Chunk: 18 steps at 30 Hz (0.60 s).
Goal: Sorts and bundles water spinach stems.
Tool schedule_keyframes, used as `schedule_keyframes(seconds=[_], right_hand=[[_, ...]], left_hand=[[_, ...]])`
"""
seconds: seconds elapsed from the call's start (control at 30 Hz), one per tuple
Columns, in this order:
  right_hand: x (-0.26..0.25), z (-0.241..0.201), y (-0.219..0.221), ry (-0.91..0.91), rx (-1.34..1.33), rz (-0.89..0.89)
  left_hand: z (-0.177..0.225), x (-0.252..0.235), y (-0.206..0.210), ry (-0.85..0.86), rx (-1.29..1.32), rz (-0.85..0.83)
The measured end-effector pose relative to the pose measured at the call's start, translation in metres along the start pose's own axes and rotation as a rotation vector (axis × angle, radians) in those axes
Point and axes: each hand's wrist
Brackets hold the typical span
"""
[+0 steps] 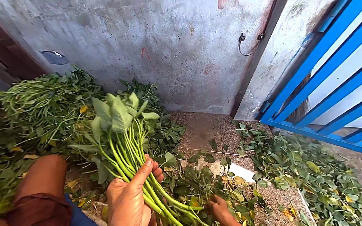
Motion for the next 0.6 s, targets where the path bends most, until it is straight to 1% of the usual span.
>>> schedule_keyframes(seconds=[0.03,0.13,0.23,0.3,0.37,0.47,0.6], right_hand=[[0.007,-0.012,-0.006,0.023,-0.105,0.003],[0.034,-0.048,-0.014,-0.067,-0.368,0.017],[0.066,-0.079,-0.014,-0.070,-0.517,0.043],[0.088,-0.093,-0.011,-0.175,-0.515,0.042],[0.108,-0.104,-0.006,-0.343,-0.463,0.044],[0.128,-0.120,0.004,-0.604,-0.341,0.062],[0.140,-0.133,0.015,-0.827,-0.109,0.109]], left_hand=[[-0.003,0.002,0.002,-0.011,-0.024,-0.033],[-0.019,0.005,0.006,-0.048,-0.053,-0.102],[-0.039,0.006,0.011,-0.049,-0.085,-0.139],[-0.052,0.011,0.017,-0.044,-0.113,-0.146],[-0.063,0.019,0.020,-0.067,-0.138,-0.154],[-0.073,0.032,0.025,-0.148,-0.158,-0.196],[-0.076,0.042,0.027,-0.210,-0.119,-0.288]])
Point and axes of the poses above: each hand's wrist, its own x-axis away from the middle knuckle, its own y-axis out of the palm, z = x × y, and after that the axes turned 6 degrees about -z, right-handed
